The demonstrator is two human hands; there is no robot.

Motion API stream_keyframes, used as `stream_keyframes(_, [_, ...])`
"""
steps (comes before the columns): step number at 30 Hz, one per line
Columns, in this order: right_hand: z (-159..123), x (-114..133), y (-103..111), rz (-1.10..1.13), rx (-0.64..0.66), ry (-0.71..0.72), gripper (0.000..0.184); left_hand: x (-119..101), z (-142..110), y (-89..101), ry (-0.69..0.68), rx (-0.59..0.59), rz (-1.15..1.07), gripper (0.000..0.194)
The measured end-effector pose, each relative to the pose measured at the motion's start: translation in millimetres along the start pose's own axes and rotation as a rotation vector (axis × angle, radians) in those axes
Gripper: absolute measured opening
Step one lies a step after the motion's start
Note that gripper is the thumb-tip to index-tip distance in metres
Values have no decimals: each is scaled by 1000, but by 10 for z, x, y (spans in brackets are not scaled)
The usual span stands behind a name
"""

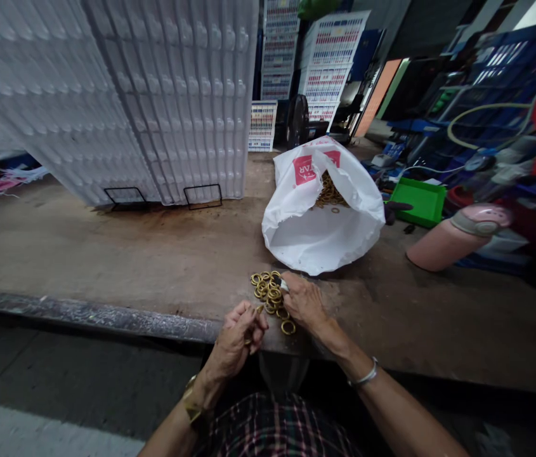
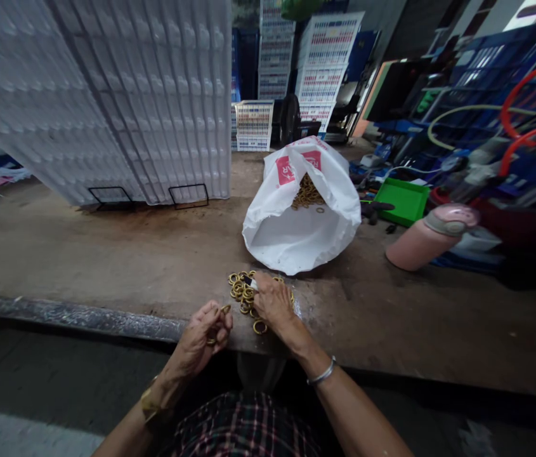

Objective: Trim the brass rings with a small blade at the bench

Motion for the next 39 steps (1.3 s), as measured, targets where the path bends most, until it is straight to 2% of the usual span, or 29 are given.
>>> stream_keyframes(7, [199,-18,-115,-139,64,20,26,34,94,85,51,-82,-71,22])
stream_keyframes(12, [229,1,-204,-158,85,28,20,55,110,136,170,-60,-195,27])
stream_keyframes(16, [250,-62,-233,-97,79,-13,20,71,192,167,187,-82,-256,22])
stream_keyframes(18, [267,-77,-190,42,28,-37,19,62,255,158,165,-117,-235,25])
stream_keyframes(21, [264,-55,-86,453,-6,-148,16,19,353,93,110,-158,-158,29])
stream_keyframes(24, [197,20,-30,888,76,-332,20,-32,428,-6,38,-183,-97,38])
stream_keyframes(27, [116,98,-23,1098,100,-392,19,-45,470,-96,-31,-196,-46,45])
stream_keyframes(30, [61,124,-74,1158,107,-386,19,-22,496,-148,-80,-203,6,41])
stream_keyframes(33, [44,115,-95,1116,134,-382,20,-18,518,-143,-141,-232,104,36])
stream_keyframes(39, [99,112,144,832,18,-206,21,-160,506,-120,-517,-249,530,18])
Point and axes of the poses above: each hand's wrist, its own z-axis towards the middle knuckle, its own y-axis out of the back of the hand, x = y × z, the point moved 4 cm from there along z, towards the middle knuckle, and after that the axes turned 13 degrees about -x, right-handed, at the moved point
